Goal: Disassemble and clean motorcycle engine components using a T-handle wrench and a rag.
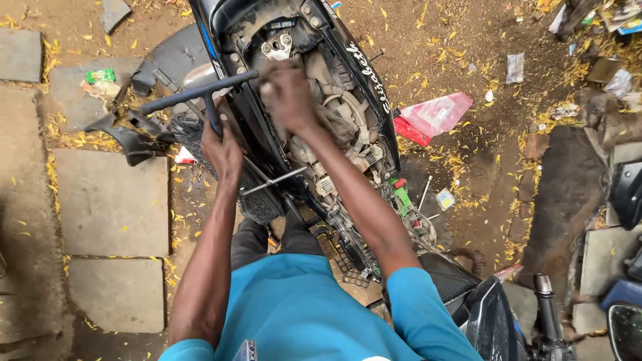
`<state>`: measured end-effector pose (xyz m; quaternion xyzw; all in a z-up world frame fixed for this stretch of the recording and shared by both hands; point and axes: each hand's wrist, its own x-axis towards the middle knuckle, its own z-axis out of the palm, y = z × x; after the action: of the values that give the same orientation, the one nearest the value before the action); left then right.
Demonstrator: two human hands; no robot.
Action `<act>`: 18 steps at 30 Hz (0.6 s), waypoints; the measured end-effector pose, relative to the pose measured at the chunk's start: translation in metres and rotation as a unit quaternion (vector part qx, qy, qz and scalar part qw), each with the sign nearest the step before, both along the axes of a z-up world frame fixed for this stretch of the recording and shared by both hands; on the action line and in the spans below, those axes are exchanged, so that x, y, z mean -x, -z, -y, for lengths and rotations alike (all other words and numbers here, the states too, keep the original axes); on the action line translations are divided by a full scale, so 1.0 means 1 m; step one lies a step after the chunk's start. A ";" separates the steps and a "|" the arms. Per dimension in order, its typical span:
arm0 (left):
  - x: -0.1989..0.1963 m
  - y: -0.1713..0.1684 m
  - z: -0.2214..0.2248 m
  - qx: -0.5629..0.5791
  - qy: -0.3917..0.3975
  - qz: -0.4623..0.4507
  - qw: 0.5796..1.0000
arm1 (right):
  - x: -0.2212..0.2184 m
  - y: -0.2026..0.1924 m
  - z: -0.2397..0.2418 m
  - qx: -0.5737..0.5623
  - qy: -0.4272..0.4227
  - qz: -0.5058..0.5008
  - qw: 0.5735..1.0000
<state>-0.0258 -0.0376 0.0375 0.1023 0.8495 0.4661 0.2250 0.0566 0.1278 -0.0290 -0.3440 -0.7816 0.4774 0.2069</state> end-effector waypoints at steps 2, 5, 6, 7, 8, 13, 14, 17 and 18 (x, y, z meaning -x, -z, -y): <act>0.002 -0.003 -0.002 -0.011 0.002 0.006 1.000 | 0.007 0.024 0.010 -0.189 -0.078 0.117 0.972; 0.008 -0.001 0.000 -0.005 0.000 0.014 1.000 | 0.001 0.019 0.016 -0.221 -0.097 0.038 0.970; 0.006 -0.002 0.005 -0.008 0.003 0.007 1.000 | -0.001 0.010 0.017 -0.195 -0.111 0.078 0.971; 0.010 -0.002 0.000 -0.017 0.010 -0.003 1.000 | 0.001 0.000 0.010 -0.173 -0.120 0.116 0.971; 0.011 -0.008 -0.008 -0.022 0.015 -0.004 1.000 | 0.000 0.014 0.008 -0.177 -0.115 0.116 0.971; 0.015 -0.020 -0.012 -0.074 0.010 0.010 0.997 | -0.001 0.007 0.012 -0.300 -0.115 0.128 0.938; 0.018 -0.017 -0.009 -0.072 0.009 0.011 0.997 | 0.002 0.005 0.015 -0.298 -0.116 0.129 0.939; 0.018 -0.004 -0.009 -0.077 0.006 0.001 0.997 | 0.005 0.001 0.009 -0.266 -0.133 0.115 0.948; 0.012 -0.001 -0.003 -0.070 0.004 0.000 0.998 | 0.004 0.004 0.007 -0.287 -0.132 0.116 0.942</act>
<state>-0.0382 -0.0349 0.0381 0.1209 0.8144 0.5234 0.2194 0.0523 0.1207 -0.0327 -0.2165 -0.9424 0.2132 0.1397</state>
